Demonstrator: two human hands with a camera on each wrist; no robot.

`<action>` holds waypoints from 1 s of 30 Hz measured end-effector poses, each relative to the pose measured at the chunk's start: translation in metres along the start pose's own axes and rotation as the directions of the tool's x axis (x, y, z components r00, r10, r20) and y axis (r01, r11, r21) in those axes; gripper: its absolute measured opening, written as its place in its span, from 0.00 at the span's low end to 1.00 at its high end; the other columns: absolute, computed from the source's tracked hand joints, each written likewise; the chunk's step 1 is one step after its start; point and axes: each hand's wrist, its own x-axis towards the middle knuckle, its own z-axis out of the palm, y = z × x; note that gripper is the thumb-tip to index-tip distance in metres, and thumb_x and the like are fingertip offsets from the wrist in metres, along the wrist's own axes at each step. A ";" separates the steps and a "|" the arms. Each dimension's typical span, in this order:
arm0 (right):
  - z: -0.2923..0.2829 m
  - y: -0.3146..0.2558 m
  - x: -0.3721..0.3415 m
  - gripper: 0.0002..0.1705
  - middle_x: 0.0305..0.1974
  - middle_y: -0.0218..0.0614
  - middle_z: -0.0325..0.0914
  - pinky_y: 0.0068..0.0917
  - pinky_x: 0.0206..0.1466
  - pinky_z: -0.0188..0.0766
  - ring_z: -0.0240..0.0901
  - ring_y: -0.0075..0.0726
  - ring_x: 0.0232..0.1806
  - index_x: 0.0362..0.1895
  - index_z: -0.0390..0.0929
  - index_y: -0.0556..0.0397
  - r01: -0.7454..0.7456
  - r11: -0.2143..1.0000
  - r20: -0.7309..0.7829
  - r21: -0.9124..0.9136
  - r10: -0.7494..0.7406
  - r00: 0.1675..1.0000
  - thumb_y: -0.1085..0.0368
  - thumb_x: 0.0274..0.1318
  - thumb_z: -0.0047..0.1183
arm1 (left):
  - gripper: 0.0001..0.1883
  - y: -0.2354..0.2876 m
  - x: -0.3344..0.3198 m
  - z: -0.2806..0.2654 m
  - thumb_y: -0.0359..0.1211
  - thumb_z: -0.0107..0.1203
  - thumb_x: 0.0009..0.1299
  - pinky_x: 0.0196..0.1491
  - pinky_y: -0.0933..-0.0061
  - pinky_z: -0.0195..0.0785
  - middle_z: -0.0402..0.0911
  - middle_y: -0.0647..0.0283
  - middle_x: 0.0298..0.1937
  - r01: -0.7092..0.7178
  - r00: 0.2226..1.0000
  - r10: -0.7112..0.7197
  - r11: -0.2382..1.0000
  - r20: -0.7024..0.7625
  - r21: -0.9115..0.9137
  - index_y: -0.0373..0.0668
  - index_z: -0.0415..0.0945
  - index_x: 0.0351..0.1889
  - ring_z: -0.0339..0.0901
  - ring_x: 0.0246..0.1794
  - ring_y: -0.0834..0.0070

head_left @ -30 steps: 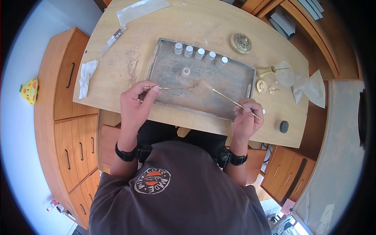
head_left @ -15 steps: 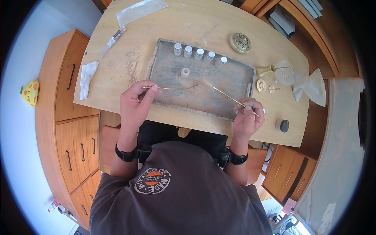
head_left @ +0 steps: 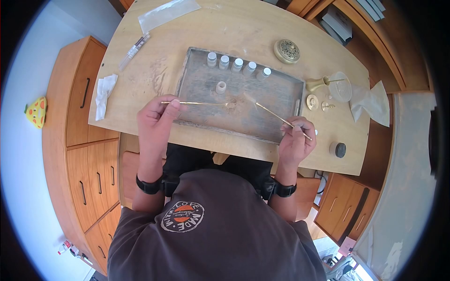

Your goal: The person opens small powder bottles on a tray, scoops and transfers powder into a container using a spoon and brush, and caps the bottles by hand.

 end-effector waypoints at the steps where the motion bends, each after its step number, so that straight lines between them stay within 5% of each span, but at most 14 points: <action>1: 0.000 0.000 0.000 0.05 0.32 0.44 0.76 0.24 0.35 0.69 0.71 0.30 0.29 0.37 0.73 0.61 -0.004 1.000 -0.007 -0.001 0.004 1.000 0.74 0.57 0.46 | 0.09 0.001 0.001 -0.001 0.31 0.55 0.73 0.39 0.82 0.67 0.83 0.62 0.32 0.000 1.000 0.000 1.000 0.000 0.000 0.35 0.78 0.44 0.77 0.33 0.83; 3: 0.001 -0.001 0.000 0.05 0.32 0.44 0.76 0.24 0.35 0.69 0.71 0.30 0.29 0.37 0.73 0.61 -0.011 1.000 -0.018 -0.007 0.011 1.000 0.74 0.57 0.46 | 0.07 0.002 0.003 -0.004 0.30 0.56 0.72 0.32 0.86 0.60 0.84 0.64 0.31 -0.067 0.997 0.066 0.998 -0.041 -0.014 0.35 0.79 0.43 0.69 0.28 0.89; 12: 0.004 -0.004 -0.001 0.05 0.33 0.43 0.76 0.23 0.34 0.69 0.71 0.28 0.29 0.37 0.73 0.61 -0.040 0.998 -0.051 -0.046 0.037 0.998 0.75 0.58 0.44 | 0.09 0.010 0.011 -0.011 0.33 0.56 0.73 0.38 0.82 0.62 0.85 0.64 0.33 -0.152 0.975 0.150 0.988 -0.165 -0.002 0.37 0.79 0.44 0.68 0.29 0.86; 30: 0.000 -0.002 -0.001 0.05 0.34 0.43 0.77 0.23 0.33 0.69 0.73 0.29 0.29 0.37 0.73 0.61 -0.032 0.999 -0.019 -0.038 0.031 0.999 0.75 0.59 0.44 | 0.08 0.015 0.011 -0.001 0.31 0.56 0.73 0.36 0.85 0.61 0.85 0.63 0.34 -0.235 0.962 0.244 0.969 -0.127 0.081 0.36 0.78 0.45 0.69 0.30 0.88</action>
